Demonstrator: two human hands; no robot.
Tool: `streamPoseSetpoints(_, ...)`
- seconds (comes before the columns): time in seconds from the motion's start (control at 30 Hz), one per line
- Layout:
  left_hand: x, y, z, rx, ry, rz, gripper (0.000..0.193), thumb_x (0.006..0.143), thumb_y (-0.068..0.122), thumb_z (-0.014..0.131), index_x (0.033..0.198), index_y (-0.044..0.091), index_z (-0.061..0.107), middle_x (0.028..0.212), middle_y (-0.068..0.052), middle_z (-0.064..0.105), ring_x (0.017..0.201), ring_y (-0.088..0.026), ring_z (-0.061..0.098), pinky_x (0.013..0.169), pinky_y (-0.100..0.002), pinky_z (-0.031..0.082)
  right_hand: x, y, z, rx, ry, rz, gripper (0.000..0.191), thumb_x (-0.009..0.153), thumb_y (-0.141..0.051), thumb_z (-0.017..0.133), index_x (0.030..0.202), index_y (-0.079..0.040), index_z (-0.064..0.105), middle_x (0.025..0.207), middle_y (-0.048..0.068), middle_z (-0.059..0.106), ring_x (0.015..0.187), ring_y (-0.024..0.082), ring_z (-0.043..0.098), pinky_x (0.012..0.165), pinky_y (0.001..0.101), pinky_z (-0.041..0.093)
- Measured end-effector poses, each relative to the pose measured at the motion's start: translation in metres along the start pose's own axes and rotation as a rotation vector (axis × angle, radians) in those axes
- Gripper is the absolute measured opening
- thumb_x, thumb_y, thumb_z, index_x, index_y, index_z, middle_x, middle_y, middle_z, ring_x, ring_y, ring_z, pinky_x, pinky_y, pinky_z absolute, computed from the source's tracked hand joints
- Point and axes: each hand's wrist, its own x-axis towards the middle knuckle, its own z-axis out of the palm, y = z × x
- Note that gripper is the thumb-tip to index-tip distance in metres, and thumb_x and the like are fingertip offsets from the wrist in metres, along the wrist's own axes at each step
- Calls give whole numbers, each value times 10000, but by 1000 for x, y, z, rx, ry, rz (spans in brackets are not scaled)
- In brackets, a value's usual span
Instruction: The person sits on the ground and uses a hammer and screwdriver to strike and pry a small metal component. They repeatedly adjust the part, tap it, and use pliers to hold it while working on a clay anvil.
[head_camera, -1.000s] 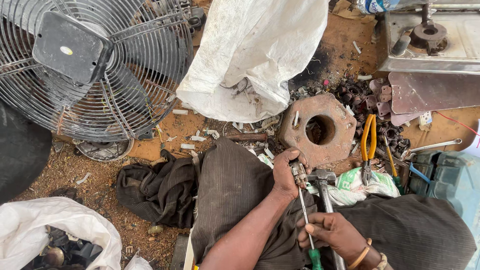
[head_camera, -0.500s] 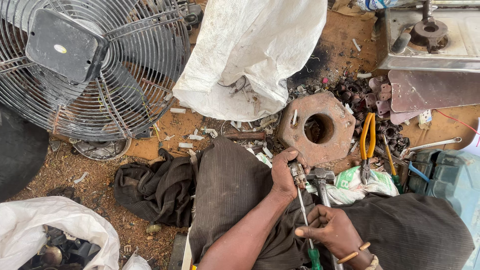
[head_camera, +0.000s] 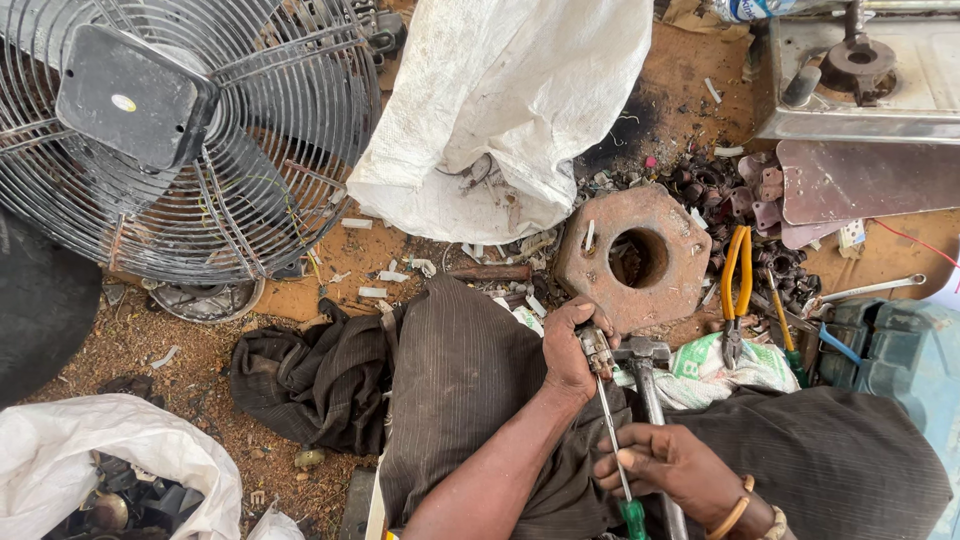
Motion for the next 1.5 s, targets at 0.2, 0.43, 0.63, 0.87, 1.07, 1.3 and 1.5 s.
streamPoseSetpoints(0.2,1,-1,1,-11,23,-45,244,879,226,563,726,36,558,708,-91,547,595,-217,546,594,-377,521,2,1,-2,-230,155,-190,408,779,-144,863,1076,59,670,838,164,767,732,208,718,681,332,571)
streamPoseSetpoints(0.43,2,0,0,-21,1,-24,250,893,217,554,727,30,560,707,-95,553,608,-207,551,596,-378,526,7,-4,5,-355,264,-154,392,775,-148,875,1035,90,705,806,211,772,696,260,731,624,363,597)
streamPoseSetpoints(0.63,1,2,1,29,28,-28,261,900,221,556,721,31,561,685,-92,553,571,-214,551,554,-365,511,6,-10,8,-164,109,-40,377,782,-280,810,1048,-18,754,831,117,841,736,180,802,707,287,669)
streamPoseSetpoints(0.87,2,2,1,20,37,-43,245,891,210,548,724,32,566,682,-100,557,575,-223,575,540,-367,508,1,-22,15,-373,178,-149,315,774,-174,879,967,40,754,799,101,815,704,168,751,663,278,600)
streamPoseSetpoints(1.07,4,4,1,35,27,-20,261,896,210,549,725,13,574,675,-117,567,568,-234,580,528,-361,497,1,-27,18,-149,176,-78,326,790,-185,802,996,57,733,785,148,815,702,228,796,636,343,655)
streamPoseSetpoints(1.3,4,7,1,24,51,-32,254,890,210,551,722,21,571,671,-109,558,560,-236,572,523,-357,495,7,-27,16,-42,72,13,303,831,-242,746,1061,-46,732,818,108,830,738,186,800,679,317,674)
streamPoseSetpoints(1.5,4,7,2,-32,45,-28,222,900,194,555,749,33,572,708,-101,564,610,-211,565,584,-368,524,6,-28,16,-511,278,-142,345,797,-174,864,999,70,727,776,170,799,649,214,730,597,308,571)
